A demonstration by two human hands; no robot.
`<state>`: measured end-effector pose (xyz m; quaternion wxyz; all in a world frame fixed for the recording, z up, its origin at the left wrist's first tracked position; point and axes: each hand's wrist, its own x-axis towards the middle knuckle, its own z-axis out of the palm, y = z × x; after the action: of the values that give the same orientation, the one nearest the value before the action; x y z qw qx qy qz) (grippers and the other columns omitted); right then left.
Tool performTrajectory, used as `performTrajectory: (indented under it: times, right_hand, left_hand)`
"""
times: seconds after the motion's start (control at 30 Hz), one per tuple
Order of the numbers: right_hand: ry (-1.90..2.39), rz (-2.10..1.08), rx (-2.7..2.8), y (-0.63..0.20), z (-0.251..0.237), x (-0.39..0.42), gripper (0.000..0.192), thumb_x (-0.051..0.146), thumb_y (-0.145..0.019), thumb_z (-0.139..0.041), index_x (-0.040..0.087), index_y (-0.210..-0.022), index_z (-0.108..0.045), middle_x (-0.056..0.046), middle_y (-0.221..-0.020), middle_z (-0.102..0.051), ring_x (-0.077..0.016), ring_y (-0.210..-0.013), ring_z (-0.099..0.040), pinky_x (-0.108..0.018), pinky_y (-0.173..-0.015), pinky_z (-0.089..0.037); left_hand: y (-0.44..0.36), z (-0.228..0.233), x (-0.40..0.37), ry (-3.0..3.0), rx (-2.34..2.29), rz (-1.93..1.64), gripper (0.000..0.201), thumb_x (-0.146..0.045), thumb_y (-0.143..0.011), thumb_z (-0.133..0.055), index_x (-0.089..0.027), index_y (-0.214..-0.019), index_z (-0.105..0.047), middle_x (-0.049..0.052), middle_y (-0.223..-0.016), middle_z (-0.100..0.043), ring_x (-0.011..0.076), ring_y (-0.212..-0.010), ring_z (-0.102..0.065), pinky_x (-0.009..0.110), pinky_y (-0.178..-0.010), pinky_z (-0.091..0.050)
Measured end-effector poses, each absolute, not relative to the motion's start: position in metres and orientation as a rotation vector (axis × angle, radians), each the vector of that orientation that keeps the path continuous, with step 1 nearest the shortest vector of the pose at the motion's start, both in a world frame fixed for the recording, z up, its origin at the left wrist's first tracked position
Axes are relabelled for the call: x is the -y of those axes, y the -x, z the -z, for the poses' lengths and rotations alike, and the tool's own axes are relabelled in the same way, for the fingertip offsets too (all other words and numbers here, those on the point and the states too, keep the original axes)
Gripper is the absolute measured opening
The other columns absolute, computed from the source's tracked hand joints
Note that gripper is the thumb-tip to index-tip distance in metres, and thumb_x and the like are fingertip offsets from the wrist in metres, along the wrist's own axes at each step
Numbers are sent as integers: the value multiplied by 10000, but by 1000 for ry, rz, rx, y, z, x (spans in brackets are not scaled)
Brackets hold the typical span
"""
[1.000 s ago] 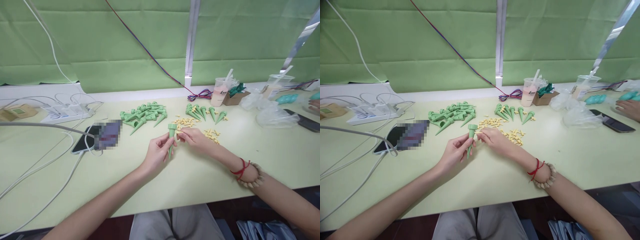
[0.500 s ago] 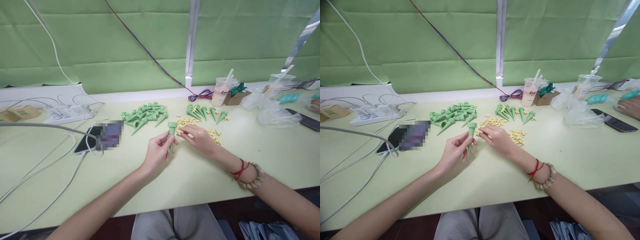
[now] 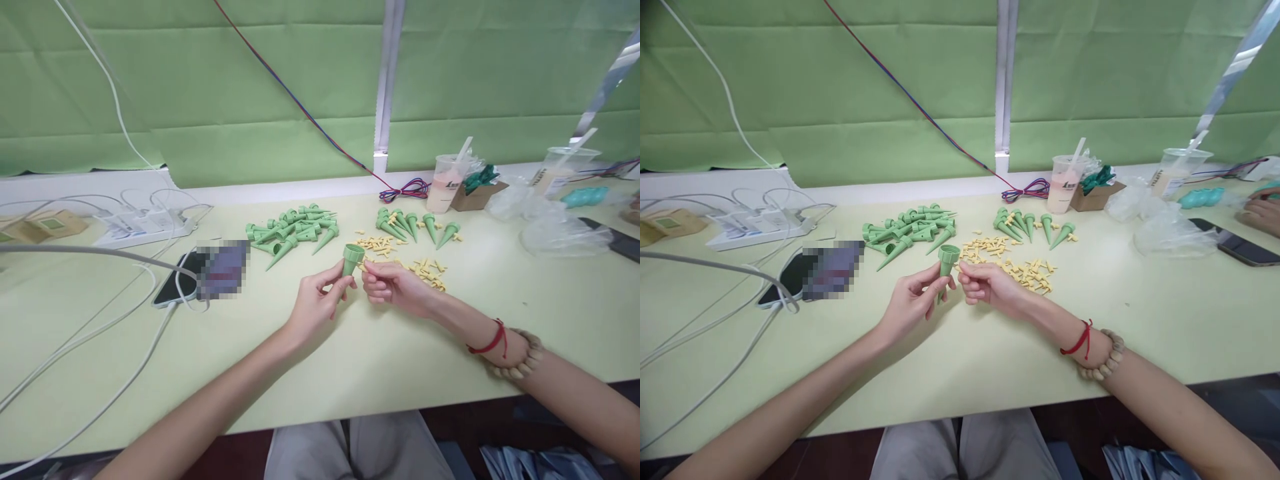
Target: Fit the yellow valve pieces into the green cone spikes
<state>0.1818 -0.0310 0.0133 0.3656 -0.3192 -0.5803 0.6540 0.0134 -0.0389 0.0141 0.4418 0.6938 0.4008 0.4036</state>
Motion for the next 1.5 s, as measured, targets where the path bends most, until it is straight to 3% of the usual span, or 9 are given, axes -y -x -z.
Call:
performTrajectory:
  times: [0.07,0.33,0.5,0.67,0.9,0.97,1.17,1.3,1.5]
  right_hand:
    - [859,-1634,1520,-181,-14,30,387,476,-856,-380,187,-598,-386,60,-524,-291,-70,-432,-291,-230,-471,-334]
    - [1040,-209,1988,-193,-7,24,268,359,-848,-498,195,-1059,-529,-57,-870,-599,-156,-754,-562,-281,-677,-450]
    - [885,224,2179,-200,-9,17,228,284,-904,-395,180,-1002,-572,-96,-918,-617,-184,-848,-568,-296,-727,-446]
    - [845,191,2267,-199,-10,17,340,310,-926,-301,139,-862,-588,-99,-760,-586,-180,-717,-535,-302,-633,-420]
    - [867,-1087,1814,-174,-3,28,467,435,-920,-228,160,-658,-500,-16,-626,-514,-109,-568,-500,-255,-581,-434]
    - [864,-1169,1782,-172,-6,28,483,460,-911,-236,157,-646,-503,-16,-631,-519,-104,-556,-494,-253,-575,-434]
    - [1015,-480,1921,-188,-9,22,251,406,-838,-496,169,-903,-544,-11,-734,-577,-111,-646,-532,-225,-584,-414]
    - [914,-26,2056,-192,-3,18,205,294,-880,-452,160,-767,-557,-32,-724,-596,-119,-659,-545,-235,-605,-412]
    - [752,417,2105,-193,-7,18,163,262,-884,-455,153,-894,-575,-47,-753,-623,-132,-685,-566,-234,-617,-435]
  left_hand:
    - [-15,-15,40,-1661,-961,-995,285,-397,-800,-491,-148,-817,-630,-2,-676,-554,40,-395,-401,161,-314,-315]
    - [-18,-21,43,-1434,-963,-1050,285,-412,-772,-548,-137,-778,-621,13,-693,-567,51,-402,-456,167,-280,-308]
    - [-17,-21,47,-1453,-978,-1026,298,-424,-778,-537,-135,-755,-601,13,-680,-560,53,-407,-466,155,-275,-310]
    - [-19,-19,51,-1511,-988,-996,315,-430,-783,-523,-124,-763,-595,12,-678,-566,32,-356,-429,146,-270,-300]
    - [-16,-16,47,-1615,-1124,-1162,321,-400,-725,-599,-136,-903,-643,-19,-589,-547,38,-372,-374,159,-310,-315]
    - [-17,-16,46,-1593,-1098,-1145,317,-408,-740,-581,-131,-881,-640,-8,-610,-554,48,-395,-406,159,-311,-317]
    - [-17,-19,43,-1415,-1061,-1136,341,-427,-756,-561,-112,-876,-616,47,-733,-586,66,-458,-474,146,-297,-317]
    - [-19,-19,46,-1426,-1022,-1048,317,-421,-764,-556,-110,-784,-611,61,-773,-606,60,-452,-479,144,-295,-316]
    - [-20,-20,50,-1378,-1006,-1032,297,-415,-760,-563,-124,-789,-614,42,-743,-600,62,-445,-477,149,-290,-313]
